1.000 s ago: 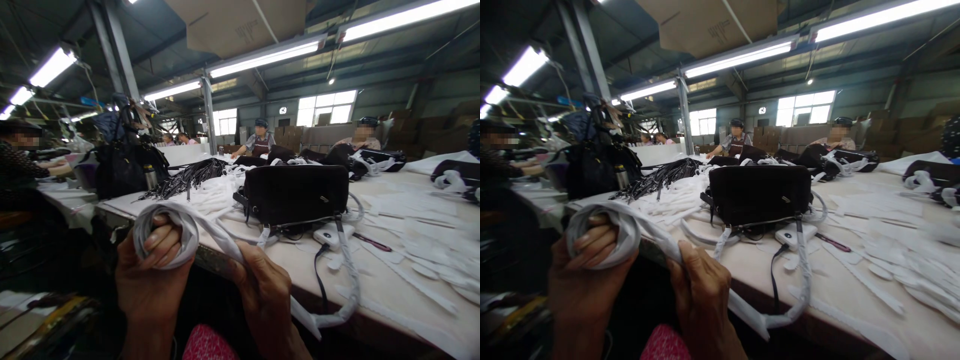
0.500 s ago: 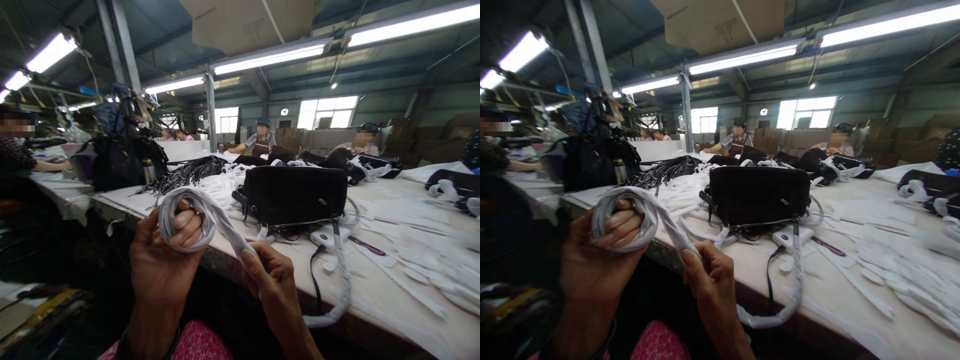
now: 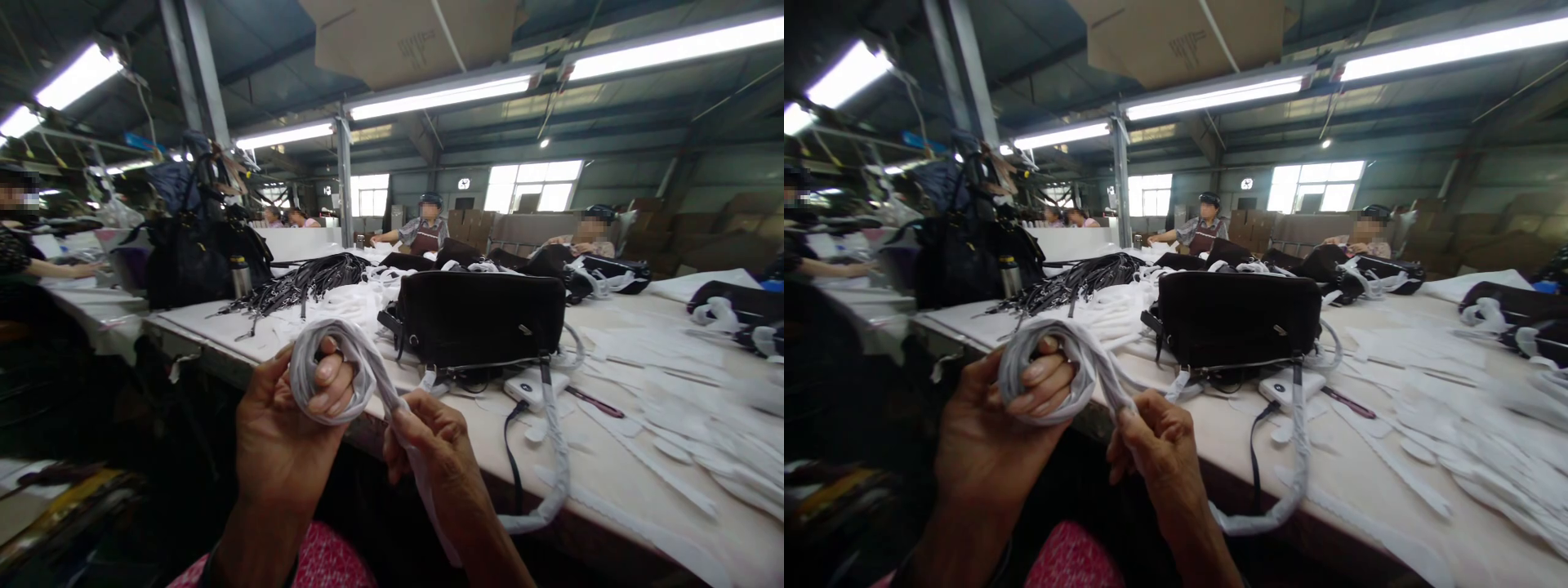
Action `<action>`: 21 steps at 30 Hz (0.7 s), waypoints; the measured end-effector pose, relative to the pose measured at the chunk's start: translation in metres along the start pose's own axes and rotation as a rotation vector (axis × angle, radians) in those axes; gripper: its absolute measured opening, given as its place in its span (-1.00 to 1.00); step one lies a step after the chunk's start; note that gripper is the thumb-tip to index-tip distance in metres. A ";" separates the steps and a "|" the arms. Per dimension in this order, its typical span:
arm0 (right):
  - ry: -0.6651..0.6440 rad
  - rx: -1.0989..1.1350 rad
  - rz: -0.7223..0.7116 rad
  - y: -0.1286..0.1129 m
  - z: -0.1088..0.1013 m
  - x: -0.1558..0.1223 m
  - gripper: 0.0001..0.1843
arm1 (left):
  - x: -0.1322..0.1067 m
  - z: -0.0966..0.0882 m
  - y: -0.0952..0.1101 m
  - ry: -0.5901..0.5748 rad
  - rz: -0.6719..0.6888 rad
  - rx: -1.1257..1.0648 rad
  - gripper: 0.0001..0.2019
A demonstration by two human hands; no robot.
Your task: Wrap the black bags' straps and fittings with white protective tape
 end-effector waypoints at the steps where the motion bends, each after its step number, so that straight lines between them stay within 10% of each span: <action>1: -0.009 0.018 0.002 0.001 0.000 0.000 -0.62 | 0.000 0.000 0.000 -0.001 0.001 0.004 -0.71; 15: -0.026 0.111 0.023 0.004 0.000 0.002 -0.65 | 0.004 0.000 -0.001 0.003 0.001 0.045 -0.66; 21: -0.089 0.098 0.066 0.018 -0.001 0.001 -0.59 | 0.014 0.009 0.007 -0.005 0.200 0.319 -0.73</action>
Point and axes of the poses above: each hand's wrist, its own x-axis towards the middle knuckle, its own z-axis out of the palm, y = z × x, the point moved 4 cm from there along x, towards the middle knuckle, and after that the axes turned 1 degree about -x, right-handed, at the moved point
